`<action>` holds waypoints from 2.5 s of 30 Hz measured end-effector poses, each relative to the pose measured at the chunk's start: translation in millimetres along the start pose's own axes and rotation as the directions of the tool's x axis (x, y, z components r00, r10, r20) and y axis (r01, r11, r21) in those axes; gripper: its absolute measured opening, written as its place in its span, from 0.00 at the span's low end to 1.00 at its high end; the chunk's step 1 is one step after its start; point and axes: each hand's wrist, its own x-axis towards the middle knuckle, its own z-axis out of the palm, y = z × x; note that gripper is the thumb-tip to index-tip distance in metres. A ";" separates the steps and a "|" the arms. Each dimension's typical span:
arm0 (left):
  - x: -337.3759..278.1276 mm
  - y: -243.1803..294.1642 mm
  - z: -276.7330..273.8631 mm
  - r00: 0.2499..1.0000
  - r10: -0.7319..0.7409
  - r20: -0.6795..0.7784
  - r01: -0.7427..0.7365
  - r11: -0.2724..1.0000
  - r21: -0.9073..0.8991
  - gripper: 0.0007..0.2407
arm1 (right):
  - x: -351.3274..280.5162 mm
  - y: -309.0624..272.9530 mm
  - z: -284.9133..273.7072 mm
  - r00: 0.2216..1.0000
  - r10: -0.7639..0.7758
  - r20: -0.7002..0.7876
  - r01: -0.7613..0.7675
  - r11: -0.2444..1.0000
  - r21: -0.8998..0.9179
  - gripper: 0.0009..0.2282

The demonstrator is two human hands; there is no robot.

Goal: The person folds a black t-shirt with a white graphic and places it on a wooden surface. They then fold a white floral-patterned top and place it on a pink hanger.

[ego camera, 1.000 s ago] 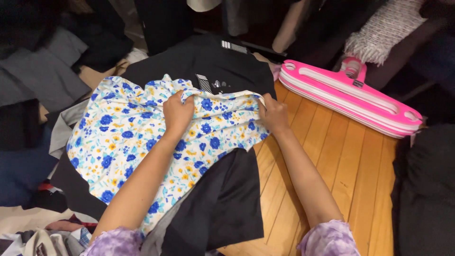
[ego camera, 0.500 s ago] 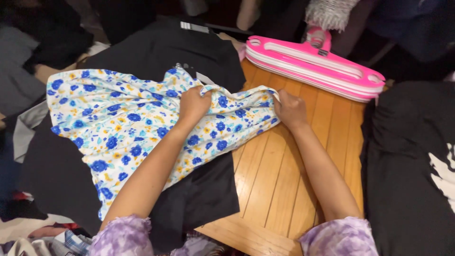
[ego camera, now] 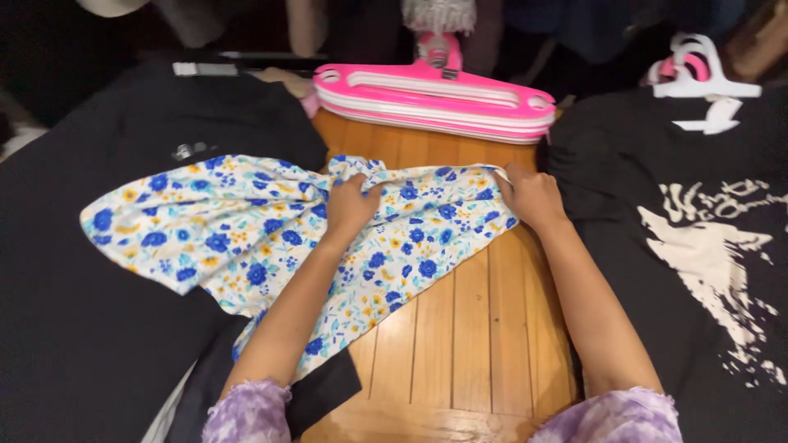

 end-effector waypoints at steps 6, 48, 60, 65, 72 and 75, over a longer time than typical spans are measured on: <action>29.7 -15.8 22.3 0.916 0.220 -0.336 -0.307 0.923 -0.231 0.10 | -4.2 45.4 21.4 0.982 0.162 0.097 -0.175 0.974 0.144 0.02; 11.1 7.5 -30.6 0.876 0.431 0.218 -0.476 0.844 0.245 0.20 | -0.9 -4.2 32.8 0.943 0.271 0.192 -0.315 0.911 0.264 0.05; -5.7 68.1 -81.0 0.883 0.274 0.380 -0.245 0.961 -0.124 0.20 | 4.4 30.5 8.4 0.936 0.353 -0.001 -0.340 0.904 0.260 0.09; 15.0 30.6 -60.1 0.904 0.136 0.406 -0.239 0.947 0.214 0.30 | 20.6 -5.9 -28.1 0.922 0.262 0.284 -0.348 0.883 0.315 0.16; 24.5 19.6 -55.0 0.976 0.172 0.131 -0.162 0.983 -0.081 0.20 | 21.9 -112.7 -83.0 0.794 -0.387 0.470 -0.204 0.558 0.804 0.17; 26.5 22.3 -68.4 0.990 0.133 0.054 -0.112 0.953 -0.281 0.18 | 11.8 -123.6 -66.9 0.553 -0.531 0.642 -0.131 0.706 0.696 0.18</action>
